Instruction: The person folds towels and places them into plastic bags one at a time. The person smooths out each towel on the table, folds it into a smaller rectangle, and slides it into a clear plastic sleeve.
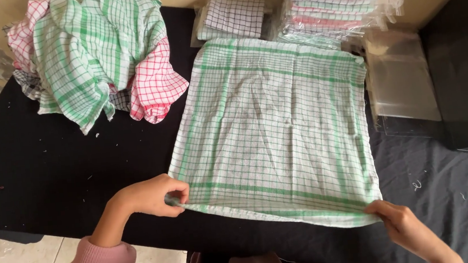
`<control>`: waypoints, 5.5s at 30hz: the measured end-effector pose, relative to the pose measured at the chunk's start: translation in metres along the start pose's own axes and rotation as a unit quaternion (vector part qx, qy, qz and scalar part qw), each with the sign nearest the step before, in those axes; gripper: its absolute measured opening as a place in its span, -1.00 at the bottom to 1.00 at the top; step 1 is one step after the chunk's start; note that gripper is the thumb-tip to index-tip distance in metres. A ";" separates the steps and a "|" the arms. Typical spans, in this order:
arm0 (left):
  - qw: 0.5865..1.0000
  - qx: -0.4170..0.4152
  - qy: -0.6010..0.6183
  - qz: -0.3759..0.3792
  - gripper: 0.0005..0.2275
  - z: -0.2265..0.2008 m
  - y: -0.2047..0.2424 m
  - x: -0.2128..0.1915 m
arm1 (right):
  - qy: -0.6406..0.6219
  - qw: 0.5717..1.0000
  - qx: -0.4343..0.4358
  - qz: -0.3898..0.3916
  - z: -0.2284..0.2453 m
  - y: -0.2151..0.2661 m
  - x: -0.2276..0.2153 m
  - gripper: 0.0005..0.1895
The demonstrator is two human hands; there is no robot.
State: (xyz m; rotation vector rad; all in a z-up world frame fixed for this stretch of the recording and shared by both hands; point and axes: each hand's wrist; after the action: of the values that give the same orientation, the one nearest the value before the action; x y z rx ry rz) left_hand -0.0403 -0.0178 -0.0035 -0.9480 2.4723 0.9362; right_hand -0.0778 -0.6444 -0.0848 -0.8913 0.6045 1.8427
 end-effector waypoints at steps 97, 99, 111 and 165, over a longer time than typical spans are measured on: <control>0.705 0.062 -0.368 -0.602 -0.51 0.082 -0.230 -0.034 | 0.394 0.853 -0.050 -0.337 -0.074 -0.237 0.033 -0.44; 0.780 -0.075 -0.323 -0.531 -0.41 0.080 -0.232 -0.035 | 0.327 0.904 0.128 -0.243 -0.096 -0.241 0.039 -0.35; 0.799 0.172 -0.323 -0.477 -0.45 -0.030 -0.217 0.034 | 0.290 0.914 -0.157 -0.236 0.017 -0.229 0.064 -0.42; 0.788 0.186 -0.435 -0.394 -0.78 0.044 -0.230 -0.177 | 0.470 0.831 -0.065 -0.290 -0.162 -0.318 -0.070 -0.83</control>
State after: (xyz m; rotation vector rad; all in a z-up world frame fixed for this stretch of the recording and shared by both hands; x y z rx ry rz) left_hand 0.2488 -0.0346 -0.0520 -0.9602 1.2078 0.3942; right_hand 0.2811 -0.6703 -0.1345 -1.8614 0.6780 0.8120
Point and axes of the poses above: each hand's wrist, its own y-axis away from the middle knuckle, its own x-axis out of the palm, z = x × y, and after that the axes turned 3 degrees about -z, right-handed
